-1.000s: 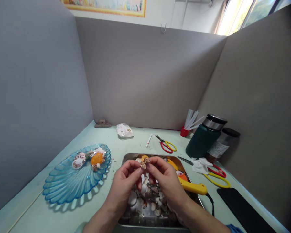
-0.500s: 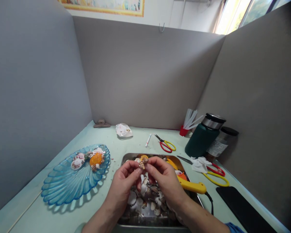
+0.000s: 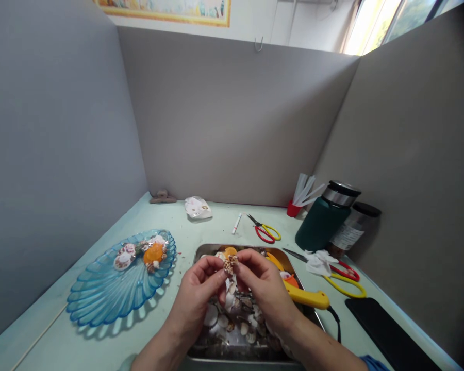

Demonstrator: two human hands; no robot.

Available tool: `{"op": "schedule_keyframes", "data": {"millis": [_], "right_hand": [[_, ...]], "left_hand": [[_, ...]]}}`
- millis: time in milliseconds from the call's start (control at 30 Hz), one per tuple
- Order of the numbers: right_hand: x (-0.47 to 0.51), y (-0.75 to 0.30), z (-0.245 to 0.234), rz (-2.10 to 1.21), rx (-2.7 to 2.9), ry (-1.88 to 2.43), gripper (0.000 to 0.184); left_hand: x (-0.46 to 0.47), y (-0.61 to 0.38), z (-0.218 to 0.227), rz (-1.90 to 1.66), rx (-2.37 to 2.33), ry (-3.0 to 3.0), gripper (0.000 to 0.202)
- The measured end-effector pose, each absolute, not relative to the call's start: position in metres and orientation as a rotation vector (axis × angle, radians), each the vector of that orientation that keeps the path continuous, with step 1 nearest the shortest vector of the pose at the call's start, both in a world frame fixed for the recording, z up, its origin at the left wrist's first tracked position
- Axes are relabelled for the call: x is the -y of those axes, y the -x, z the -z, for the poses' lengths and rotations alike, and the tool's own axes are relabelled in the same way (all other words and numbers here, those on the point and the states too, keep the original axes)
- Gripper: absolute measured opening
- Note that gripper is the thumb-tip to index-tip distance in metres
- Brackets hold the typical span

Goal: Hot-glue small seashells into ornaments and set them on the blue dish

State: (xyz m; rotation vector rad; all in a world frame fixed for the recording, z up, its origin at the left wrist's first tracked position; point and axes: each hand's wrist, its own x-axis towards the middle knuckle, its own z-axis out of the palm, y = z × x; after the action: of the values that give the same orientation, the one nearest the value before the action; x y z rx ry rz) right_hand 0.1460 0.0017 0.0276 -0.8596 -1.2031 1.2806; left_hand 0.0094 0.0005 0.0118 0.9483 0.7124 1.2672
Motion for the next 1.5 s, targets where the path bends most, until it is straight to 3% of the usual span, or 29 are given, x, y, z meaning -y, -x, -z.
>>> {"op": "schedule_keyframes", "data": {"millis": [433, 533, 767, 1367, 1500], "right_hand": [[-0.002, -0.147, -0.025, -1.112, 1.286, 0.857, 0.007], [-0.002, -0.147, -0.020, -0.997, 1.390, 0.859, 0.004], [0.000, -0.149, -0.018, -0.710, 1.556, 0.856, 0.007], [-0.001, -0.149, -0.020, -0.762, 1.557, 0.913, 0.009], [0.000, -0.150, -0.021, -0.815, 1.557, 0.925, 0.016]], "left_hand": [[0.002, -0.011, -0.016, -1.207, -0.620, -0.882, 0.015], [0.002, -0.012, -0.016, -1.219, -0.614, -0.894, 0.022], [0.001, -0.010, -0.010, -1.178, -0.609, -0.887, 0.015], [0.000, -0.012, -0.015, -1.284, -0.680, -0.838, 0.023], [0.000, -0.011, -0.015, -1.332, -0.721, -0.875, 0.023]]}}
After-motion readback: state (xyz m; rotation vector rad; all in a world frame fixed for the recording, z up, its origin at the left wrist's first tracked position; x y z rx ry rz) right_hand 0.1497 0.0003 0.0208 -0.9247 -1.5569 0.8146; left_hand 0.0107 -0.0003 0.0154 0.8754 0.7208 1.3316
